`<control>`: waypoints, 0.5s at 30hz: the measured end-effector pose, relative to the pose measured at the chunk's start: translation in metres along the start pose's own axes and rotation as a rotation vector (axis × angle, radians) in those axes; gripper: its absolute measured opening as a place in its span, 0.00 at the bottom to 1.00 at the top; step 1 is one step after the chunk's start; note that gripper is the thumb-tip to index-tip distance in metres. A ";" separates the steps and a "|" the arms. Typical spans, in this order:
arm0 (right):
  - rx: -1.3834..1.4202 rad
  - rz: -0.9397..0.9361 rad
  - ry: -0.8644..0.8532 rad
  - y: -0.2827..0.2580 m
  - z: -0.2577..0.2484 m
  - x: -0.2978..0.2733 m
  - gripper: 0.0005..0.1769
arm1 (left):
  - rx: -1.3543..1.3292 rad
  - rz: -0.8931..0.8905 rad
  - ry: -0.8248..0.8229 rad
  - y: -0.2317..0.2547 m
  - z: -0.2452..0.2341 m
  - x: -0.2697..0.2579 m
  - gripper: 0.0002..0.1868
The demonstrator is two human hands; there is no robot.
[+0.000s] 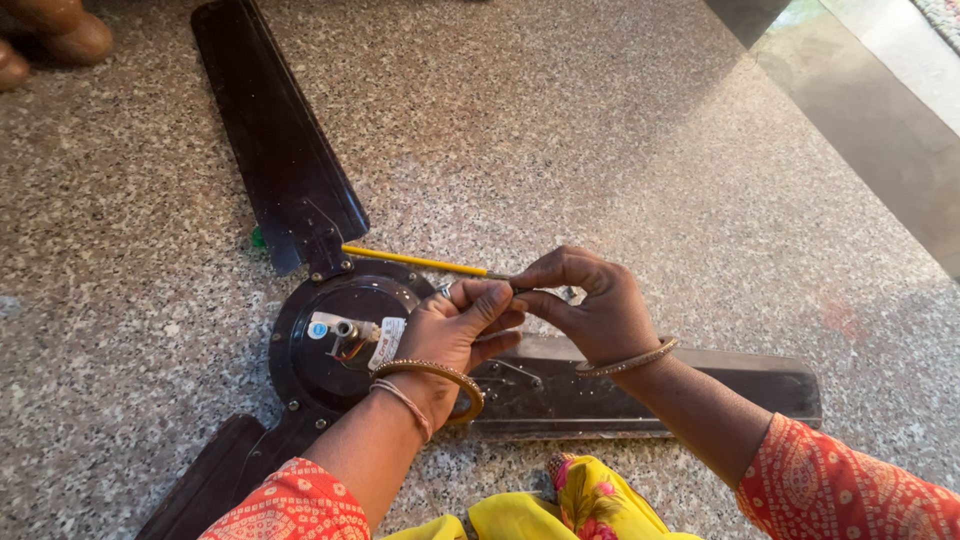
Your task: The person attaches a fan blade to the motor housing using a screwdriver and screws. They align the blade, insert screws, and tighten them to secure the blade to the fan.
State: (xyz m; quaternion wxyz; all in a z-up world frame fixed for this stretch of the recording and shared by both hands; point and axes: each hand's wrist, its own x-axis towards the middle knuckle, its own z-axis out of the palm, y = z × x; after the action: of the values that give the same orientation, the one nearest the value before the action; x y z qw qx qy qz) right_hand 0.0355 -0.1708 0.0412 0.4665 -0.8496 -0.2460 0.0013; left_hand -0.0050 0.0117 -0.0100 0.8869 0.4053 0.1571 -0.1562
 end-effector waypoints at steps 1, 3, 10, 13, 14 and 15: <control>0.001 0.011 -0.002 0.001 0.000 0.000 0.10 | 0.014 -0.014 0.005 0.001 0.000 0.000 0.12; 0.020 -0.019 -0.019 0.003 0.000 0.001 0.10 | 0.027 -0.039 -0.001 0.002 -0.001 -0.001 0.12; -0.025 -0.063 -0.062 -0.002 0.004 0.002 0.10 | 0.049 -0.143 -0.067 0.011 -0.008 -0.004 0.15; -0.029 -0.081 -0.053 -0.008 0.006 0.002 0.10 | 0.056 -0.124 -0.134 0.020 -0.009 -0.008 0.15; -0.038 -0.089 -0.056 -0.009 0.007 0.002 0.11 | 0.053 -0.135 -0.115 0.024 -0.009 -0.010 0.14; -0.048 -0.097 -0.058 -0.009 0.008 0.002 0.12 | 0.049 -0.147 -0.098 0.027 -0.009 -0.012 0.13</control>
State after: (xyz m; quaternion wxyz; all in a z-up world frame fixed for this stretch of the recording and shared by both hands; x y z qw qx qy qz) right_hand 0.0311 -0.1596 0.0443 0.4382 -0.8472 -0.3003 -0.0026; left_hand -0.0061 0.0376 0.0071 0.8694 0.4062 0.1391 -0.2445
